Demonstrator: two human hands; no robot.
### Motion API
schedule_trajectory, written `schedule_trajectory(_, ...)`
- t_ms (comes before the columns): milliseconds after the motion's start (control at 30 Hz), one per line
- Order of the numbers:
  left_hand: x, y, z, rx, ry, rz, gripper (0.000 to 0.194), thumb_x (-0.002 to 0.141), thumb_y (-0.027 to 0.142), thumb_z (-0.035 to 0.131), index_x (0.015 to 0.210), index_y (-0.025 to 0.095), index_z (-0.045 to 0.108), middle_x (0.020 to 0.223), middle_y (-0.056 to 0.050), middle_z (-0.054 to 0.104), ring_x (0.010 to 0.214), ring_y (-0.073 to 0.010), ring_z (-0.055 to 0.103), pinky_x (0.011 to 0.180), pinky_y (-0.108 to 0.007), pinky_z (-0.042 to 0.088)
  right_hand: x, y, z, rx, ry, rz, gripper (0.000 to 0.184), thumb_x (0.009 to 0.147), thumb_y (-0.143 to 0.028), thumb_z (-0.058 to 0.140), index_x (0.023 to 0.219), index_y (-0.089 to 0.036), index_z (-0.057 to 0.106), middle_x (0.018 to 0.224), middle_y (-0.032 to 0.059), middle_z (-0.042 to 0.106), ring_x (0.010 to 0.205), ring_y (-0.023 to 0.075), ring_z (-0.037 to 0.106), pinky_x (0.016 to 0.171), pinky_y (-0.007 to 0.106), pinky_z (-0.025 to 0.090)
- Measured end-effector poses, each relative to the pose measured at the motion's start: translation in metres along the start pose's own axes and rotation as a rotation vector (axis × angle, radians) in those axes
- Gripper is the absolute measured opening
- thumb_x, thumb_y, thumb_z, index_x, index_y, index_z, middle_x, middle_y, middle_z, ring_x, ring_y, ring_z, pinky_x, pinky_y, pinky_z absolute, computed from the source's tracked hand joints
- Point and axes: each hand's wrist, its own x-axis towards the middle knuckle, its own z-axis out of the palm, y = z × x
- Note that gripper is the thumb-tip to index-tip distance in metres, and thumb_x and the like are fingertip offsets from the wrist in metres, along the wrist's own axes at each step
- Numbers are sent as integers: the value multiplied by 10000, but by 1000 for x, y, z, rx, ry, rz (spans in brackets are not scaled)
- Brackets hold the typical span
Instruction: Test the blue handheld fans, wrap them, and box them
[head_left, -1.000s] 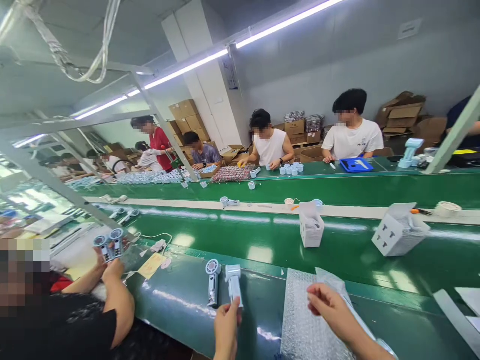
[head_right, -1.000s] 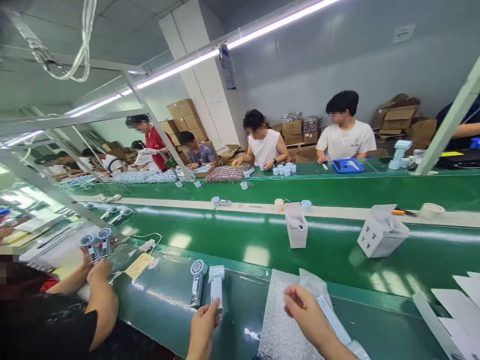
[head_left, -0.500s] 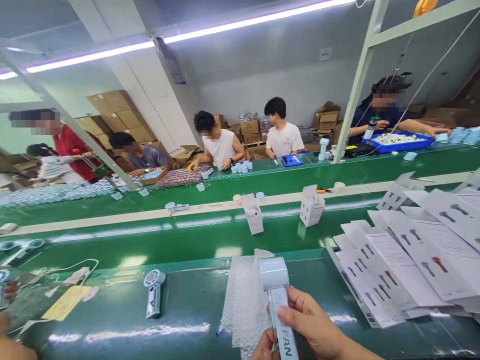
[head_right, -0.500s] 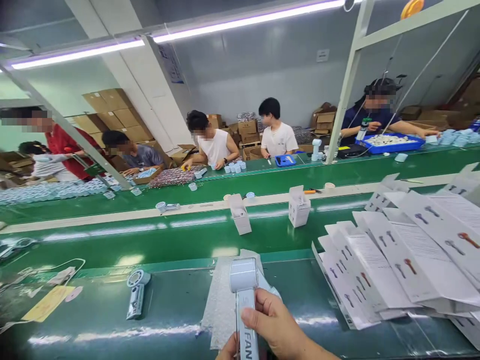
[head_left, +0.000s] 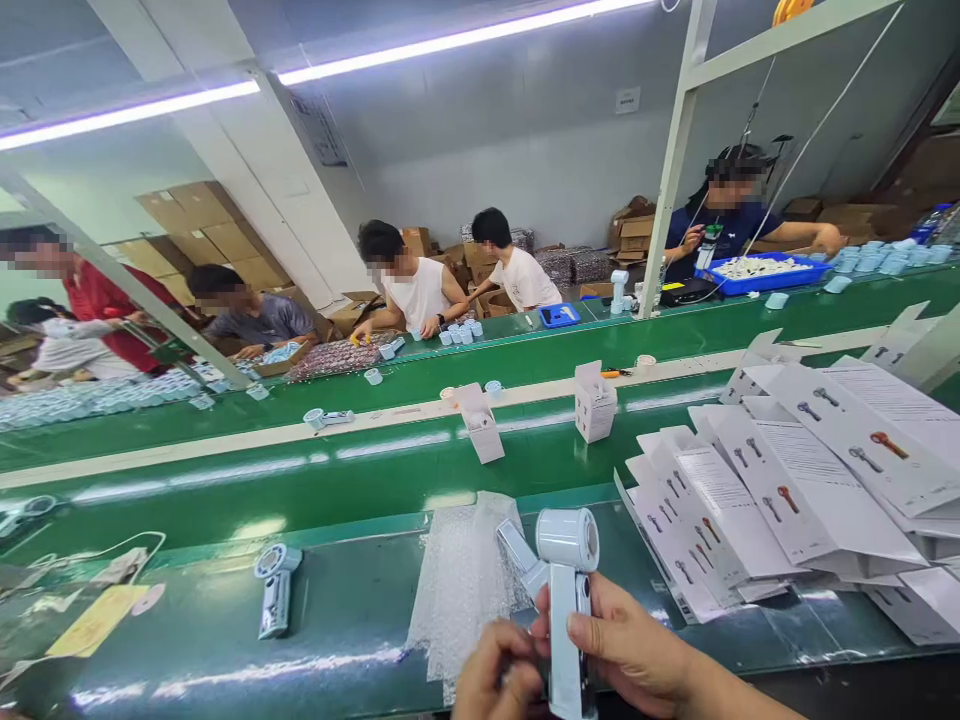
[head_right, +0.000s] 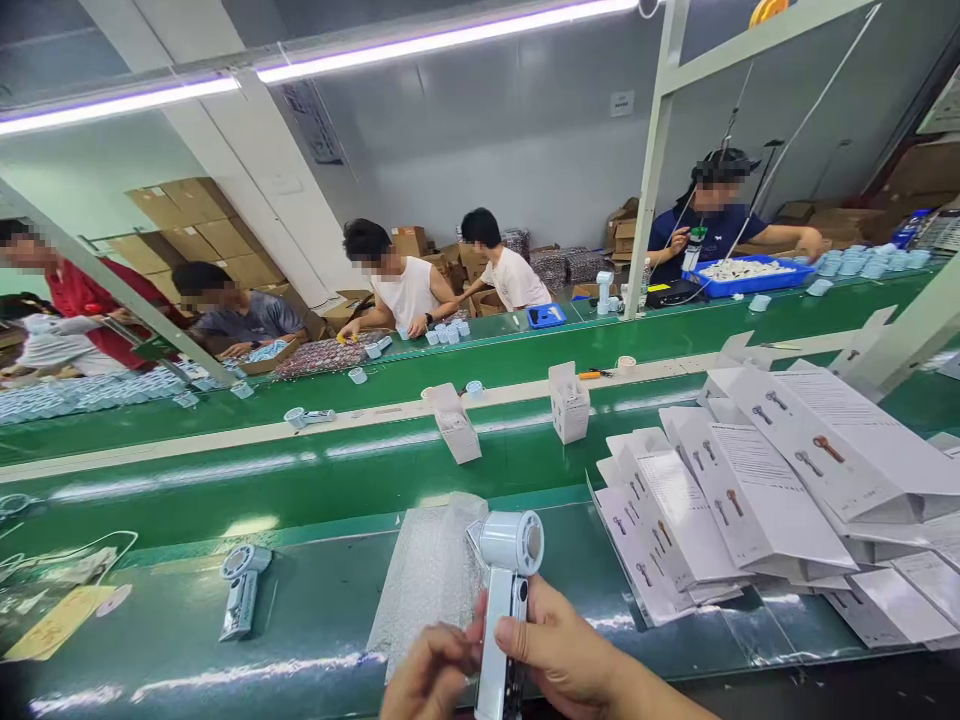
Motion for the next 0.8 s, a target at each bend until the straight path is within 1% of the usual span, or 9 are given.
schedule_trajectory(33,9,-11,-13,129,36,-48,438,828,619,419,774,218,587,773,-52,628,743,-214,585,715,-334,481,-1,0,-3,37,-48,21,494,633,-413,812,999,-149,610,920,85,687,862,200,652,810,349,457)
schedule_trajectory(100,26,-36,-39,493,83,-164,333,809,471,476,968,207,602,1059,-101,640,1025,-282,569,847,-390,470,-3,2,-9,91,-146,69,479,664,-382,799,1019,-117,617,896,101,697,822,191,668,796,337,465)
schedule_trajectory(167,40,-60,-59,829,-102,-238,479,698,311,591,1162,198,558,1325,-105,523,1239,-307,441,1009,-421,368,-2,6,-13,137,-221,87,489,683,-365,786,1057,-110,600,907,111,702,783,187,676,757,331,486)
schedule_trajectory(233,47,-77,-70,973,-270,-276,465,702,216,566,1167,196,576,1325,-91,531,1239,-284,449,1038,-397,330,0,13,-14,204,-248,71,505,682,-358,785,1084,-152,560,1004,115,693,767,187,677,696,327,510)
schedule_trajectory(300,52,-84,-76,964,-335,-288,308,784,190,482,1048,193,641,1150,-85,639,1114,-244,553,977,-350,380,3,22,-13,281,-244,58,487,695,-368,771,1075,-192,522,1091,109,672,756,180,674,651,325,524)
schedule_trajectory(367,56,-84,-81,910,-334,-288,283,837,186,424,993,189,661,1043,-82,681,1033,-215,601,928,-312,408,7,29,-9,342,-248,58,439,724,-378,742,1050,-201,509,1080,94,673,740,167,668,638,321,529)
schedule_trajectory(533,74,-80,-99,721,-209,-318,315,778,121,458,1034,143,639,1068,-116,694,1017,-209,629,900,-296,426,12,35,5,387,-332,20,426,690,-353,762,1010,-161,555,897,72,686,660,159,650,600,299,522)
schedule_trajectory(667,82,-80,-105,535,-65,-356,234,766,341,501,847,154,617,697,-46,680,665,-203,649,618,-285,485,13,36,14,326,-391,40,448,661,-345,777,977,-71,615,766,91,680,647,160,648,597,256,500)
schedule_trajectory(800,80,-66,-101,403,64,-318,431,760,622,397,634,219,482,489,39,488,497,-169,529,502,-269,414,19,42,18,322,-397,46,453,660,-327,773,987,-51,626,821,107,675,673,159,647,619,261,512)
